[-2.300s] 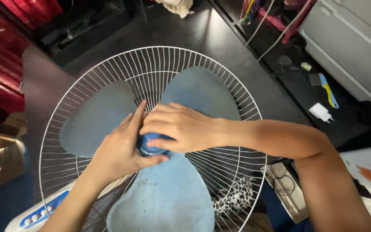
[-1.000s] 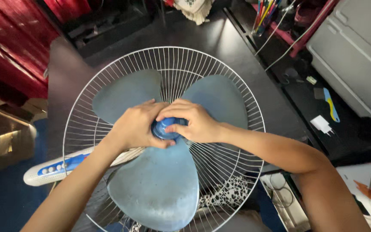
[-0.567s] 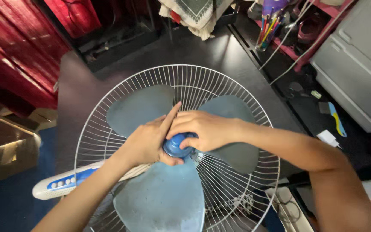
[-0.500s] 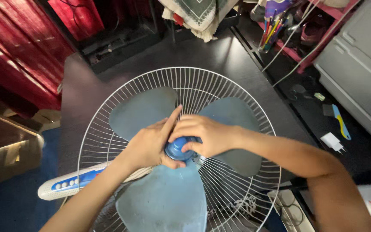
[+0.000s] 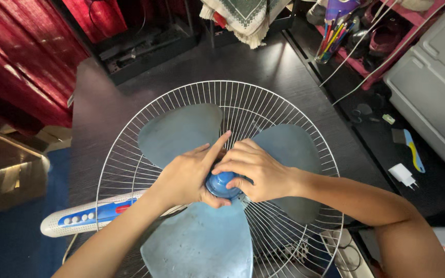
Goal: The person assembles a portable electric fan by attaching the front grille, inserting the fan blade, and securing it with a blue cap. They use a screwdriver to tighten a screw on the fan body and handle the fan components by hand.
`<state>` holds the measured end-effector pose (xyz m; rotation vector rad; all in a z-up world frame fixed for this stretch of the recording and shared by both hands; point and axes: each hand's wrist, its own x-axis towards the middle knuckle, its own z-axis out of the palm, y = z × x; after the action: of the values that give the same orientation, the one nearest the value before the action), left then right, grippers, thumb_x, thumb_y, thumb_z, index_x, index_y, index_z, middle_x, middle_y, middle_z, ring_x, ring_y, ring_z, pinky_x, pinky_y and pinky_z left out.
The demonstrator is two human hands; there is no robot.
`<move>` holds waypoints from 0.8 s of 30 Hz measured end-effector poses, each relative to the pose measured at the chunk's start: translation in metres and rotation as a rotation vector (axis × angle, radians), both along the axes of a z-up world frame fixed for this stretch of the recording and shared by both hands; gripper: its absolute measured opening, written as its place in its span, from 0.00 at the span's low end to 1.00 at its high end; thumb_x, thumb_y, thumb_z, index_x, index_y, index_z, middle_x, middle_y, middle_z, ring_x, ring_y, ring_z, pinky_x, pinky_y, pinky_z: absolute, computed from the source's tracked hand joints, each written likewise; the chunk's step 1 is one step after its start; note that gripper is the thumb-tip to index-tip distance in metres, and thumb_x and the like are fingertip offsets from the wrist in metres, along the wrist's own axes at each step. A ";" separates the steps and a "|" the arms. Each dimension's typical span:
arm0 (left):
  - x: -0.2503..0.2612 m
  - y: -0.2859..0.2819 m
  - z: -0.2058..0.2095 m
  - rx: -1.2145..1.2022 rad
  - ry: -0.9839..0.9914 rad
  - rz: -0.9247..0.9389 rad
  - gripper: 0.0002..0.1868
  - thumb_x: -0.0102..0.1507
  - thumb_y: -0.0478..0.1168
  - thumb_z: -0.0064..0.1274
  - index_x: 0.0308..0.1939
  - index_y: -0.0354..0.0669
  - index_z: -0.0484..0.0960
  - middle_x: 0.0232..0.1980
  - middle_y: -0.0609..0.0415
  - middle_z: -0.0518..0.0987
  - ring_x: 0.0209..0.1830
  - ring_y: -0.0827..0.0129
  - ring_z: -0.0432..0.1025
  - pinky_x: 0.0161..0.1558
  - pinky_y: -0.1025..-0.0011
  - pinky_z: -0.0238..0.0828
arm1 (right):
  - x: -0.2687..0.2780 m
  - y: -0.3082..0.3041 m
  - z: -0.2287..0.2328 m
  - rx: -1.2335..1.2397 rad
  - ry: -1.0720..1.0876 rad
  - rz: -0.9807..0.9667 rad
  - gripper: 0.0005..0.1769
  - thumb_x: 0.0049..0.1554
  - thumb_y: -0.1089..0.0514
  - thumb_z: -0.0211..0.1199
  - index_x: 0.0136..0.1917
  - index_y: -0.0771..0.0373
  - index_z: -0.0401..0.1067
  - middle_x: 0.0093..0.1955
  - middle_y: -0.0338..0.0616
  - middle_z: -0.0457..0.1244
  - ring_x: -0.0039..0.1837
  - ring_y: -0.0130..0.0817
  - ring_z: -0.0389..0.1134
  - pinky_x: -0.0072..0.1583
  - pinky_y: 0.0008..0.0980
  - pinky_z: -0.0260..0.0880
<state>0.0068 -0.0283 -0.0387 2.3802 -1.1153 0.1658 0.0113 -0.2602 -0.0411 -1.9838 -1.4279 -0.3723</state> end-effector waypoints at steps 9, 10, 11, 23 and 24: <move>-0.005 -0.002 -0.002 -0.036 -0.055 0.016 0.73 0.43 0.74 0.66 0.79 0.37 0.48 0.50 0.42 0.84 0.53 0.38 0.76 0.64 0.54 0.69 | 0.003 -0.005 -0.012 0.172 -0.058 -0.090 0.25 0.52 0.50 0.78 0.33 0.55 0.60 0.34 0.36 0.56 0.39 0.36 0.60 0.49 0.40 0.62; -0.005 -0.001 -0.001 -0.039 -0.042 0.010 0.73 0.44 0.74 0.66 0.79 0.37 0.48 0.49 0.42 0.84 0.52 0.40 0.77 0.66 0.54 0.68 | 0.000 -0.008 -0.011 0.183 -0.055 -0.104 0.22 0.52 0.51 0.77 0.35 0.55 0.62 0.36 0.37 0.58 0.41 0.36 0.61 0.50 0.40 0.63; -0.005 -0.001 -0.001 -0.043 -0.029 0.006 0.72 0.45 0.74 0.66 0.79 0.36 0.49 0.48 0.42 0.84 0.51 0.43 0.78 0.69 0.54 0.67 | -0.004 -0.011 -0.009 0.192 -0.053 -0.116 0.20 0.53 0.51 0.76 0.36 0.55 0.64 0.38 0.37 0.60 0.43 0.37 0.63 0.51 0.40 0.64; -0.004 -0.001 -0.005 -0.077 -0.105 0.042 0.76 0.41 0.72 0.68 0.76 0.25 0.49 0.58 0.27 0.78 0.61 0.41 0.73 0.58 0.58 0.74 | -0.010 -0.010 -0.005 0.058 0.008 -0.028 0.44 0.54 0.51 0.74 0.74 0.69 0.57 0.78 0.59 0.55 0.79 0.56 0.59 0.78 0.55 0.54; -0.004 -0.001 -0.006 -0.075 -0.104 0.037 0.77 0.41 0.73 0.68 0.76 0.24 0.48 0.57 0.28 0.78 0.61 0.40 0.73 0.58 0.58 0.73 | -0.010 -0.011 -0.009 0.075 0.022 -0.019 0.42 0.54 0.53 0.74 0.74 0.70 0.58 0.78 0.60 0.56 0.78 0.56 0.60 0.78 0.55 0.55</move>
<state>0.0025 -0.0290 -0.0446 2.3492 -1.0921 0.3423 0.0016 -0.2709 -0.0501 -1.9363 -1.3628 -0.4060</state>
